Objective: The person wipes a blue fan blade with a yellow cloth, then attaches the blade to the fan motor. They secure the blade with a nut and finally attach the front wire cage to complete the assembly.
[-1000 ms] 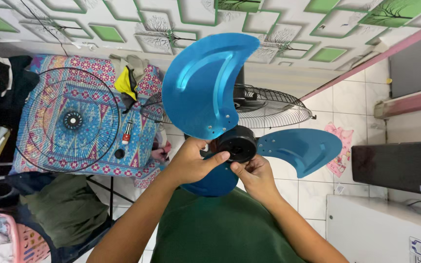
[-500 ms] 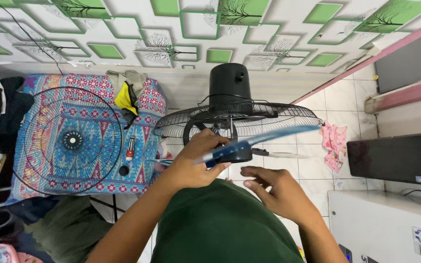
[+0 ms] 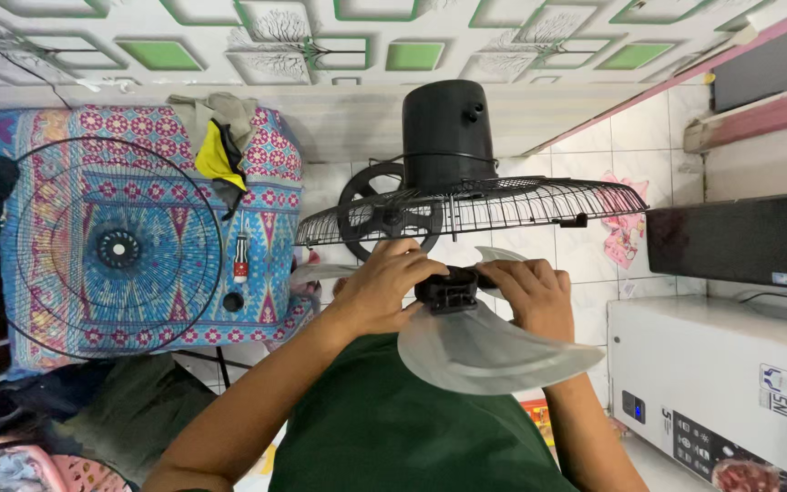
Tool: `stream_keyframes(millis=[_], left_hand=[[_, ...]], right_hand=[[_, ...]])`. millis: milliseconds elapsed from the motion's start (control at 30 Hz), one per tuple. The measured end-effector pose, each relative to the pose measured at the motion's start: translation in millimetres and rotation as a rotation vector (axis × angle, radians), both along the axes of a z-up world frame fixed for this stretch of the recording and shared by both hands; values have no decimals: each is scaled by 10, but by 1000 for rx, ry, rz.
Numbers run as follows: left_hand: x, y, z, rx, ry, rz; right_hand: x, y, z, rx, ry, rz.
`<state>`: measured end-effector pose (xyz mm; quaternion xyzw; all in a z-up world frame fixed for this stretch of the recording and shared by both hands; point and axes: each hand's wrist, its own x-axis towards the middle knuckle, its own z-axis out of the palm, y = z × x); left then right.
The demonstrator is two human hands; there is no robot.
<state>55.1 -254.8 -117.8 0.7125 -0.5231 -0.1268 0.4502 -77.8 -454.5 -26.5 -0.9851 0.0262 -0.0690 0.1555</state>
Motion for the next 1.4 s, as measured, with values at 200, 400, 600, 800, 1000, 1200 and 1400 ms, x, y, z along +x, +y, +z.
stream_keyframes(millis=[200,400,600,800,1000,1200,1400], left_hand=[[-36,-181,-350,27,-112,36],[-215,-305,-588,-38,-170,213],[-371,-375,-609,-29,-38,372],[-447,-507,-354,52,-159,457],[-514,-572,-197,87,-310,513],[-730,-278,-414,-110,-446,398],[-845,-160,-674,143,-163,433]], right_hand=[[60,-256,-468,108,-49,94],[107,-534,-770,130,-102,201],[83,-727,-952,152,-72,236],[86,-860,-963,257,-57,265],[99,-855,-993,629,-32,184],[44,-837,-1187,826,15,78],[13,-814,-1424,1160,-30,62]])
